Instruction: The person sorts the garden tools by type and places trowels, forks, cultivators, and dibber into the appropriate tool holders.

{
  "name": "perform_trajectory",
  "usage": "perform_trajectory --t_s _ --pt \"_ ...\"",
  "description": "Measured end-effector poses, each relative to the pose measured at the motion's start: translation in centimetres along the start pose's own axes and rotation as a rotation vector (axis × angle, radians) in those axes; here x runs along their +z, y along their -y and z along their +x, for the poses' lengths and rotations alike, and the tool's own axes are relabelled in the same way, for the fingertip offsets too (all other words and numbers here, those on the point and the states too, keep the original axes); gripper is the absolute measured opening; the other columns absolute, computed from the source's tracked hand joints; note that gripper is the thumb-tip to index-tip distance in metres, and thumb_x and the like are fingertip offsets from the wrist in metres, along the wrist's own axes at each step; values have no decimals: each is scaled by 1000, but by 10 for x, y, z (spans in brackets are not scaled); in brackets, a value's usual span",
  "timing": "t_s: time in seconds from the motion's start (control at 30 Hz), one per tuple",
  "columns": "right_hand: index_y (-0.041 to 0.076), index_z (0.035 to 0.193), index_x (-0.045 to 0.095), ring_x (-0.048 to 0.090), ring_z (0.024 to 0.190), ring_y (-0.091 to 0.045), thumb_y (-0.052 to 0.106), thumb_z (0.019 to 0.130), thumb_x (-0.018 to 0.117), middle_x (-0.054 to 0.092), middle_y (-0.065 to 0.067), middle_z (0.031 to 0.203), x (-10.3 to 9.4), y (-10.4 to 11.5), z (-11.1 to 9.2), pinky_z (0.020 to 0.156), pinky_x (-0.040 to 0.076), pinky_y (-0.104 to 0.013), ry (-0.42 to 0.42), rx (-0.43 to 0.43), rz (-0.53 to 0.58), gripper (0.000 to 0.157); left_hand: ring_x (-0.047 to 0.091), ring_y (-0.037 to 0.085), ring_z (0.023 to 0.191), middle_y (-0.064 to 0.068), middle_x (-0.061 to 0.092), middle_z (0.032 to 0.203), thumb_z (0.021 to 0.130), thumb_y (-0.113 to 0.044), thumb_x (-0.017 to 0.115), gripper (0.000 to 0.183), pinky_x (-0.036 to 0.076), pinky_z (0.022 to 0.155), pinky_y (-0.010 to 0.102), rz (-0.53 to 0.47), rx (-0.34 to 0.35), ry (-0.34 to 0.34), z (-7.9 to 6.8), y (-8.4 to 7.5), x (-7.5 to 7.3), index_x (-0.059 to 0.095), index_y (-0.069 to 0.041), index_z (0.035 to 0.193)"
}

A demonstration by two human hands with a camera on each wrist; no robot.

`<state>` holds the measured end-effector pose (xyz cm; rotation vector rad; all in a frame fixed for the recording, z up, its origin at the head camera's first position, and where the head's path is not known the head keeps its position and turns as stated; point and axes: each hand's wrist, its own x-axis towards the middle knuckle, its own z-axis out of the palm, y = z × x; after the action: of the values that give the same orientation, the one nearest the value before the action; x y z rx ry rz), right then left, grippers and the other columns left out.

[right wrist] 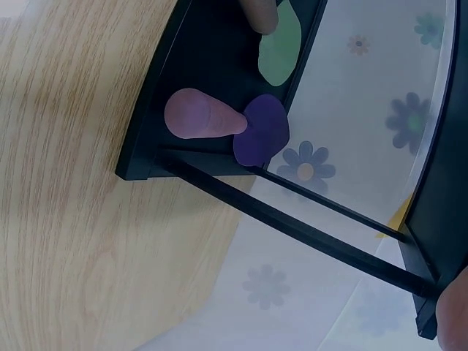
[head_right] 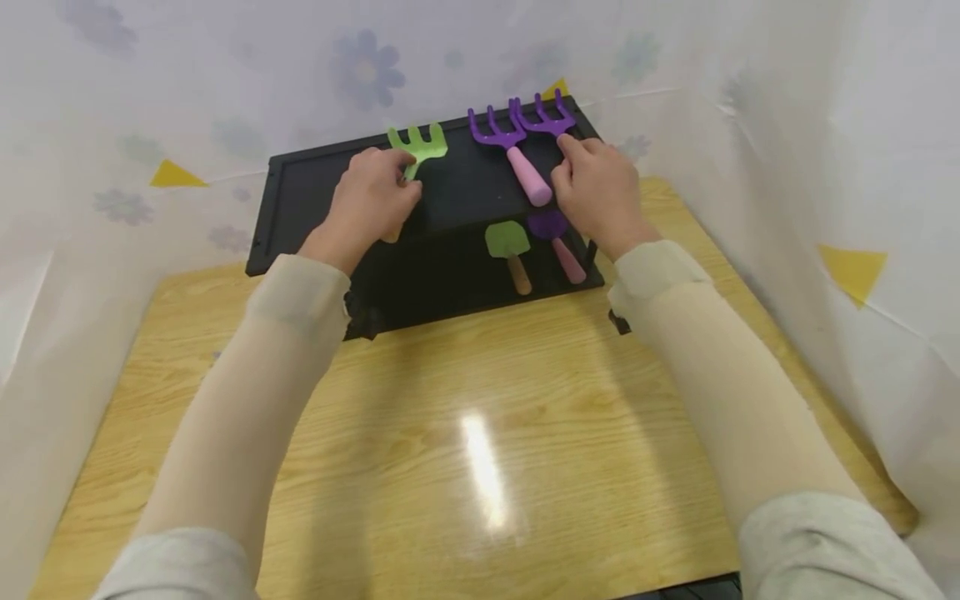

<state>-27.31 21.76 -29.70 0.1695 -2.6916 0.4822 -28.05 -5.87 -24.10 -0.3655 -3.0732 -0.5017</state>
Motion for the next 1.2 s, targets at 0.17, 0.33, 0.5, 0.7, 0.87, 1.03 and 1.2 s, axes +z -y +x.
perform_trajectory --t_s 0.17,0.33,0.5,0.7,0.87,1.03,1.2 --pt "14 144 45 53 115 -42 23 100 31 53 -17 135 0 2 0 94 41 -57 27 13 -3 48 56 21 81 9 52 121 99 -26 43 38 45 59 32 -30 -47 40 9 -10 0 54 -15 134" --pt "13 145 45 52 115 -42 23 100 31 53 -18 134 1 5 1 95 41 -56 39 10 -9 48 56 22 66 8 54 92 99 -22 41 22 40 51 30 -23 -78 48 16 -16 2 60 -11 100" --pt "13 144 45 53 116 -41 23 99 31 53 -18 133 2 9 1 96 41 -55 39 5 -2 48 55 22 59 7 52 78 96 -17 39 21 38 46 29 -22 -124 53 21 -17 2 58 -10 89" --pt "14 145 43 53 116 -40 23 100 31 52 -17 135 4 13 3 96 41 -54 56 3 -1 48 61 23 70 7 57 91 98 -20 40 24 46 53 31 0 -185 58 23 -17 1 61 -9 102" --pt "14 145 44 53 116 -40 23 100 30 52 -17 136 4 12 4 94 42 -55 49 2 -4 48 62 23 77 7 59 98 101 -28 42 32 49 60 31 48 -176 70 23 -20 0 60 -9 118" --pt "13 145 44 53 116 -41 22 99 30 52 -18 135 2 11 5 93 42 -56 43 1 -11 48 63 20 74 5 58 90 100 -41 43 38 48 57 30 31 -188 91 23 -21 0 63 -11 113" --pt "13 145 43 52 117 -40 22 100 29 52 -18 135 0 10 5 95 41 -56 55 6 -15 49 61 21 65 4 57 74 100 -40 44 34 45 53 30 -102 -206 97 24 -18 1 63 -12 91"
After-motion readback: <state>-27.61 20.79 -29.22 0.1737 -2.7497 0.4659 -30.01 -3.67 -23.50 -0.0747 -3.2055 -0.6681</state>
